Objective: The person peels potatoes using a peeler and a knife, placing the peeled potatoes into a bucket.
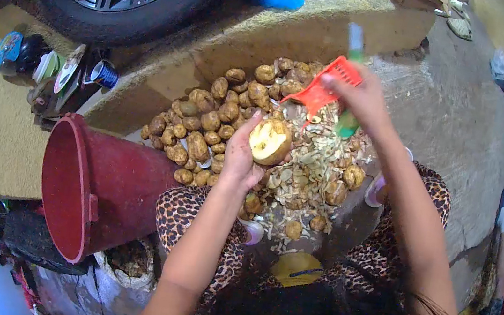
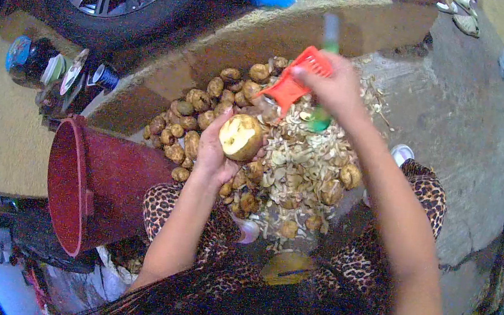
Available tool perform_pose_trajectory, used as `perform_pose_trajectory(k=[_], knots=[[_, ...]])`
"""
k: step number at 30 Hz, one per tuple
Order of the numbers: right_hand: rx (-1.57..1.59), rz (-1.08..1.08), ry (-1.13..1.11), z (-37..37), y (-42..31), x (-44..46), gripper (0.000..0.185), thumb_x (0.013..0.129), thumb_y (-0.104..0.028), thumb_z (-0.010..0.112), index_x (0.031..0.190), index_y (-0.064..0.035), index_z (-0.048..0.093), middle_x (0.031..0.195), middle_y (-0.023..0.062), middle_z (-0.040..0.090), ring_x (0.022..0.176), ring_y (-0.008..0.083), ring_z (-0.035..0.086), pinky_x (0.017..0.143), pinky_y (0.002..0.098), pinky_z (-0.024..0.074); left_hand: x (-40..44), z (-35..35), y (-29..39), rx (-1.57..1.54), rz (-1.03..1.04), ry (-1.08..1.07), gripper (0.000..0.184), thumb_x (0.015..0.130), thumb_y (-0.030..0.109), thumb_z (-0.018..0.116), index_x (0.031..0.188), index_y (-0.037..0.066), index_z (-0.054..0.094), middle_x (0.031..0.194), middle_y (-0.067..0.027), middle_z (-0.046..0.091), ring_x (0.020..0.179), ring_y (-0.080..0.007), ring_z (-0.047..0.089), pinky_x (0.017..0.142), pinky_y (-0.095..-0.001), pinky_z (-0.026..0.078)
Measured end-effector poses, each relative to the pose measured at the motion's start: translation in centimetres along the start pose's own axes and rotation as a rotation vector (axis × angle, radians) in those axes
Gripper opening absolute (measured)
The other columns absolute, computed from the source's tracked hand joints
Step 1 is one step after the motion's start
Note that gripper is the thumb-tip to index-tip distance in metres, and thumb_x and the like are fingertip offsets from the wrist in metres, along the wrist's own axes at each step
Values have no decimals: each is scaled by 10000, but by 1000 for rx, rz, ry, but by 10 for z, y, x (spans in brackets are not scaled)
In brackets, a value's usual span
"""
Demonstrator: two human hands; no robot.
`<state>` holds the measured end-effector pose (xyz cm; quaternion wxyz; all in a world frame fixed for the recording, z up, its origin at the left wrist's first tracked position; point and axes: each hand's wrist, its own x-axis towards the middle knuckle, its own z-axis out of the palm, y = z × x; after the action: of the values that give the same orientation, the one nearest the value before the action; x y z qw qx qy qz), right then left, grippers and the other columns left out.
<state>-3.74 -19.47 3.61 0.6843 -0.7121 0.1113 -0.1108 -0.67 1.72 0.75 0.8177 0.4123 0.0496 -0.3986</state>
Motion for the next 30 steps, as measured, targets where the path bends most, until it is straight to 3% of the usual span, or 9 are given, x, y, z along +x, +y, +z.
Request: perform_pose_trajectory(k=[3,7,10,13,17,21,22,27,30], knots=[[155,-22,82,-12,-4,5,216,746,-253,681,784,-60,591,612,0,574,450,55,488,398,199,389,4,0,-2,58,13,50,403,881,396,413,984,28,540,863,-122,614,756,-251,617,627,-383,526],[36,69,-172,16,-1,-20,238,735,-259,695,806,-62,581,595,-9,559,446,58,493,383,200,390,4,14,-4,28,49,155,407,885,392,406,964,14,537,839,-135,613,726,-267,619,593,-368,528],[-79,-69,65,-3,1,2,242,736,-265,694,814,-64,584,592,-11,559,445,59,493,388,197,391,5,2,-5,77,0,44,401,889,382,399,979,17,538,878,-125,616,756,-248,618,617,-374,527],[111,-52,99,-17,-5,10,237,737,-263,694,807,-63,589,600,-11,562,447,56,491,397,193,394,4,2,-5,82,19,28,377,888,366,415,996,25,534,893,-114,620,751,-221,623,611,-380,531],[-6,7,-153,18,2,-19,208,744,-238,681,786,-52,599,614,-1,580,449,63,501,412,213,410,4,9,-4,32,32,74,347,886,341,448,1019,28,518,897,-116,618,731,-216,627,581,-380,538],[-226,-206,231,-16,0,8,218,738,-230,682,797,-40,593,621,12,586,456,72,519,421,226,424,0,-3,-3,84,-9,21,350,887,340,446,1049,35,509,936,-121,617,764,-218,628,628,-359,537],[12,-163,228,-23,-1,14,216,733,-235,689,789,-50,593,603,5,575,443,70,509,408,225,422,1,-5,-1,106,1,-46,360,895,342,432,1057,29,506,952,-123,615,795,-221,627,659,-347,535],[86,46,-144,15,-9,-22,224,730,-256,696,767,-64,588,588,-9,554,430,66,494,392,213,403,9,9,-5,-56,81,63,367,912,356,397,1046,35,512,933,-114,616,804,-221,626,637,-355,538],[-130,-110,14,13,13,-12,234,736,-260,689,781,-50,595,599,-3,560,448,74,504,411,221,408,11,1,-7,-61,54,13,374,913,368,392,1033,37,519,921,-111,617,795,-216,627,625,-353,540]])
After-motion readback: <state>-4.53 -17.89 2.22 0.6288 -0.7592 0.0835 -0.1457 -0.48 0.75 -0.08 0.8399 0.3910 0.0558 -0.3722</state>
